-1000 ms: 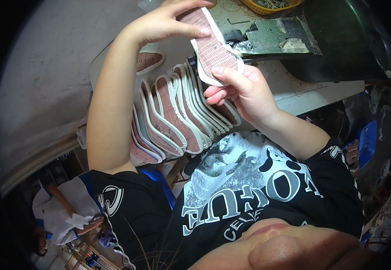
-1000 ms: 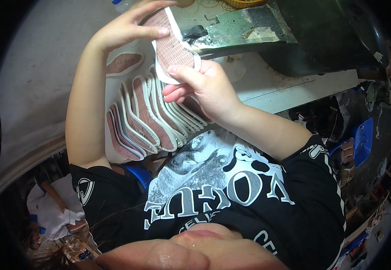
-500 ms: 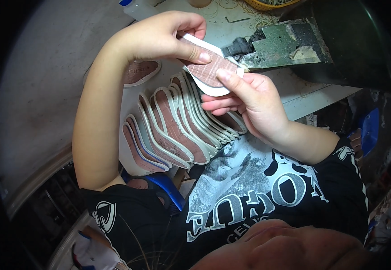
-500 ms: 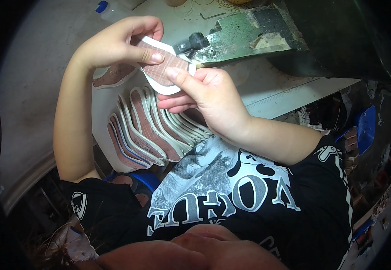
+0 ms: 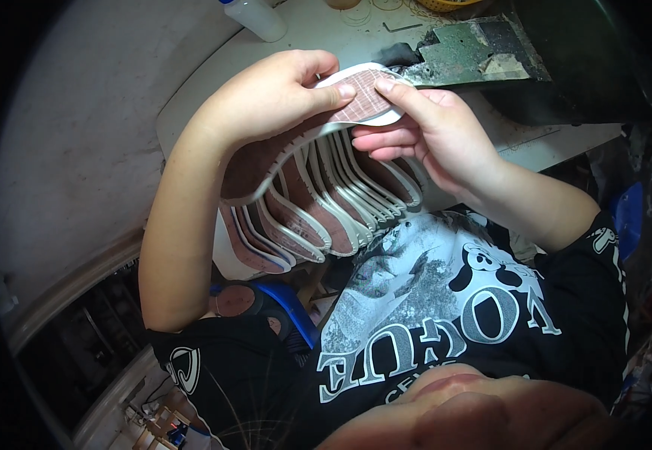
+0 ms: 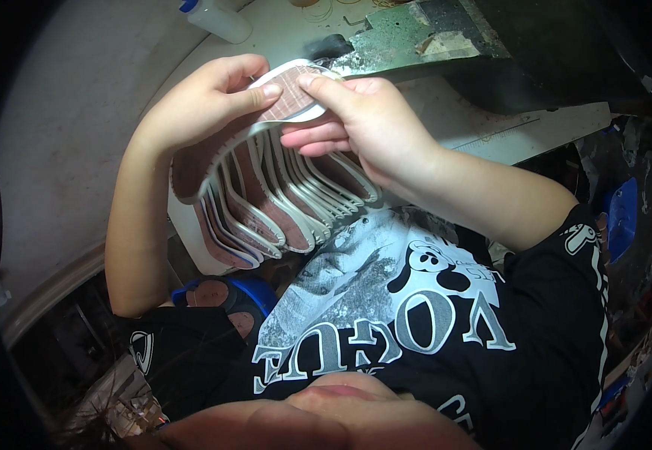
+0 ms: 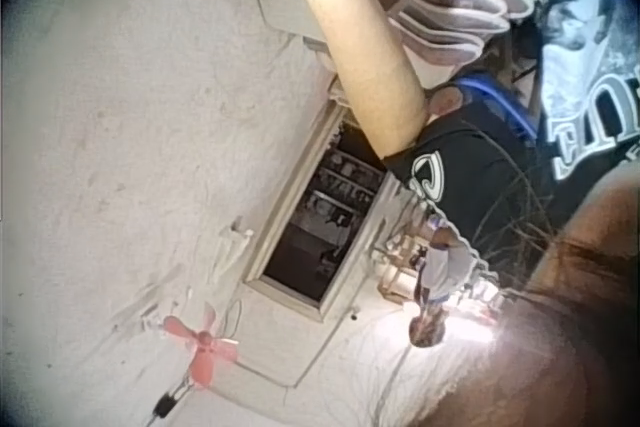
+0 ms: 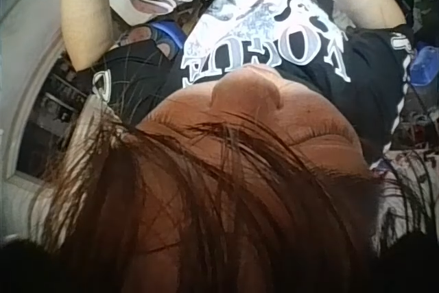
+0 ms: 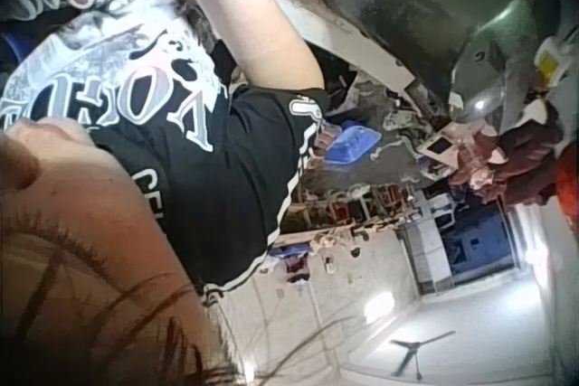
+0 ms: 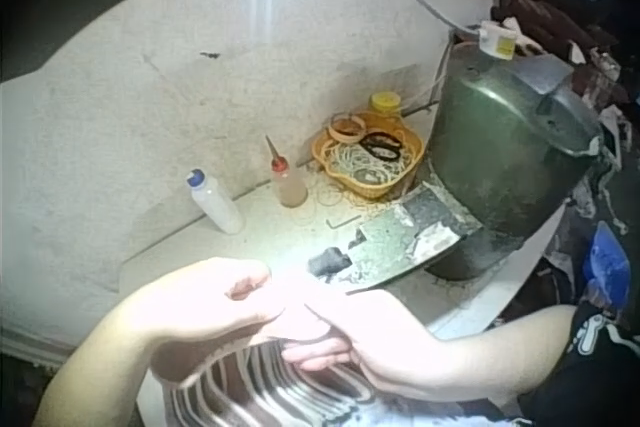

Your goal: The recorder is inspecting and applying adhesive to shoe insoles at a manufacturing workstation.

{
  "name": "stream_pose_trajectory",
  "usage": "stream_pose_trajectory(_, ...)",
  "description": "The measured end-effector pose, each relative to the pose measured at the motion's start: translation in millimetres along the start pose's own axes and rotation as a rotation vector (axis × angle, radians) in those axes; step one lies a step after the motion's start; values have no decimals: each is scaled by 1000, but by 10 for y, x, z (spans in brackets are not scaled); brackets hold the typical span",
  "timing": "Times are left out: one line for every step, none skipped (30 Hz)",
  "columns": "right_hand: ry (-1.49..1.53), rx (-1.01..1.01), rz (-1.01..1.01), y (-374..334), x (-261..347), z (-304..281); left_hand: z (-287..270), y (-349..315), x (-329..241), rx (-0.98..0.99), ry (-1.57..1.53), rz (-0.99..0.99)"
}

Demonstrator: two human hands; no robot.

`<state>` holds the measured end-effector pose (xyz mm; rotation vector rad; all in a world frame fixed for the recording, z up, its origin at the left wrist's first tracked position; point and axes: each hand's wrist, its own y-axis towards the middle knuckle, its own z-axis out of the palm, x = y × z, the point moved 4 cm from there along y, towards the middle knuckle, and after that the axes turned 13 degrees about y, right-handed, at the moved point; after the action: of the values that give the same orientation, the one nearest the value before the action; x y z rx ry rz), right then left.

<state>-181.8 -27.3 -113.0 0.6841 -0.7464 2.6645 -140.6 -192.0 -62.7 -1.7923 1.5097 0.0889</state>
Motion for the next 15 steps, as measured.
stream_pose_trajectory(-5,-14,7,12,5,-12,28,0,15,2,-34,-23)
stream_pose_trajectory(-6,-11,2,30,15,-33,51,22,27,-2,-29,-22)
stream_pose_trajectory(-20,-9,-1,52,21,-62,76,46,57,-3,-49,-59)
stream_pose_trajectory(-32,-8,-3,78,31,-83,96,70,92,-3,-69,-96)
stream_pose_trajectory(-47,-2,-15,103,44,-88,109,87,122,-5,-66,-95)
stream_pose_trajectory(-46,0,-16,121,52,-91,122,103,164,-2,-127,-111)
stream_pose_trajectory(-55,1,-10,137,55,-94,139,118,196,0,-188,-128)
stream_pose_trajectory(-64,6,-6,148,57,-94,154,124,208,-3,-183,-129)
stream_pose_trajectory(-64,24,-12,157,59,-104,176,127,219,-1,-261,-136)
stream_pose_trajectory(-64,29,-13,160,59,-123,194,119,218,0,-339,-144)
stream_pose_trajectory(-86,45,-31,174,75,-140,177,112,202,-2,-339,-146)
stream_pose_trajectory(-108,61,-48,180,86,-158,167,98,179,38,-335,-173)
stream_pose_trajectory(-120,58,-54,179,90,-187,177,82,169,78,-331,-201)
stream_pose_trajectory(-123,61,-50,157,108,-203,204,82,167,75,-335,-203)
stream_pose_trajectory(-161,60,-59,113,132,-207,256,81,162,73,-425,-196)
